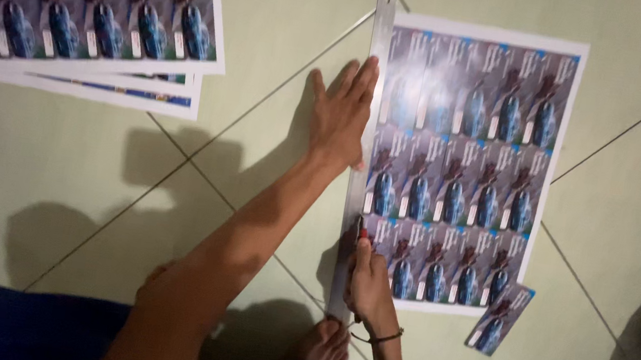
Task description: The person uses a metal ruler and a red utility knife to cut a large sheet of printed paper into smaller rectangular sections. They align the ruler, cut along the edge, and then separate the cut pieces.
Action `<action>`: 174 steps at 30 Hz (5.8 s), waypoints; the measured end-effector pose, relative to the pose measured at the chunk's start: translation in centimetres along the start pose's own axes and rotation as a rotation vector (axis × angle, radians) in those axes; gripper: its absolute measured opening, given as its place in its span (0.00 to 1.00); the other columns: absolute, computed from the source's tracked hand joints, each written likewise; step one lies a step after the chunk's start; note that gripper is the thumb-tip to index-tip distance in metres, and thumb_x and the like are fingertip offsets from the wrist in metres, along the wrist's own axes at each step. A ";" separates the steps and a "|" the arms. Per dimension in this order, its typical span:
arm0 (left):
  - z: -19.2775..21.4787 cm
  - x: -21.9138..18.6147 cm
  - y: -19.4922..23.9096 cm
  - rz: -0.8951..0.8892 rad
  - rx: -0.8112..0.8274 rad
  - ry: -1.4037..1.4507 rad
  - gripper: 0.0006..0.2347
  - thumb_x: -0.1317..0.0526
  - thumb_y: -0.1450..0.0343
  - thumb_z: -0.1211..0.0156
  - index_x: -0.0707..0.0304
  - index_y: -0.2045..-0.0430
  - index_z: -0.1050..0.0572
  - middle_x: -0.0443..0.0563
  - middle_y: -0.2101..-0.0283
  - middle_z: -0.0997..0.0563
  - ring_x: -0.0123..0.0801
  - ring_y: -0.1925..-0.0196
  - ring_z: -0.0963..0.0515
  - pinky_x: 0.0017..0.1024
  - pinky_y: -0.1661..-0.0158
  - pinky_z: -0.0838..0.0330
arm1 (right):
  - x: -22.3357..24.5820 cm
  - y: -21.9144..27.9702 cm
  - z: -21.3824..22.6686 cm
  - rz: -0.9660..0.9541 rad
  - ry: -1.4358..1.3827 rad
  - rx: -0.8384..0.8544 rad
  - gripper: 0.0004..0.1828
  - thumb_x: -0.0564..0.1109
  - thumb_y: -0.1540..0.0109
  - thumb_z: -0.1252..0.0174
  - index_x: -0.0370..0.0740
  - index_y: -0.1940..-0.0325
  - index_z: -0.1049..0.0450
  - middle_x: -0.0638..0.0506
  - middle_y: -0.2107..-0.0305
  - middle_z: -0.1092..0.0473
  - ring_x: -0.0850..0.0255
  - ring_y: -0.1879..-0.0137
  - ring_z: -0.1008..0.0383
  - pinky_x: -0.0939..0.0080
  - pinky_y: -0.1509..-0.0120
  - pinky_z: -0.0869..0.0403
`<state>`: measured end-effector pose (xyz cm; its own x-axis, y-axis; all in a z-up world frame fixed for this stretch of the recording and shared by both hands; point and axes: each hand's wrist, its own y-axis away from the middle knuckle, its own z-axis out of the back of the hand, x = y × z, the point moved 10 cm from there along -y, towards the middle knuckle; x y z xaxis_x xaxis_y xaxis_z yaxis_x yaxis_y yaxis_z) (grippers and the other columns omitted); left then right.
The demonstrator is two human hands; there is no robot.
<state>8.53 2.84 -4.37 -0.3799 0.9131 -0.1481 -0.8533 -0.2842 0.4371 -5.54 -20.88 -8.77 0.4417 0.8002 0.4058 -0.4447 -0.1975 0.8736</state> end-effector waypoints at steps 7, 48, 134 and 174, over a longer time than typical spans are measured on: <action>-2.5 0.3 -1.8 0.025 0.005 -0.248 0.70 0.27 0.56 0.22 0.62 0.23 0.58 0.46 0.20 0.67 0.36 0.20 0.62 0.68 0.33 0.48 | -6.3 3.8 -0.9 0.108 0.011 -0.111 0.33 0.62 0.27 0.65 0.44 0.83 0.44 0.52 0.86 0.41 0.62 0.74 0.40 0.53 0.65 0.38; -4.6 2.9 7.1 -0.100 -0.506 0.423 0.33 0.45 0.29 0.36 0.61 0.31 0.37 0.52 0.23 0.42 0.45 0.20 0.49 0.56 0.26 0.63 | -6.6 2.2 0.2 0.177 0.311 -0.607 0.27 0.64 0.45 0.30 0.39 0.62 0.29 0.41 0.68 0.24 0.38 0.59 0.25 0.40 0.54 0.28; -7.3 6.4 15.9 -0.208 -0.502 -0.097 0.33 0.32 0.25 0.62 0.39 0.25 0.50 0.44 0.20 0.52 0.39 0.19 0.53 0.57 0.26 0.64 | -6.9 1.2 5.1 0.407 0.176 -0.921 0.23 0.61 0.45 0.33 0.54 0.48 0.22 0.55 0.69 0.21 0.53 0.65 0.22 0.55 0.55 0.25; -1.3 -0.3 4.5 -0.298 -0.534 0.280 0.28 0.52 0.21 0.55 0.66 0.27 0.46 0.57 0.22 0.45 0.45 0.20 0.49 0.50 0.24 0.61 | 2.4 7.3 2.0 0.663 0.089 -1.048 0.23 0.49 0.51 0.30 0.46 0.52 0.17 0.51 0.62 0.25 0.52 0.57 0.25 0.53 0.54 0.25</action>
<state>4.30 0.89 -3.53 -0.1179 0.8852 -0.4501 -0.9683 -0.2031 -0.1458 -6.17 -21.47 -0.89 -0.1420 0.7623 0.6314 -0.9873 -0.0636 -0.1454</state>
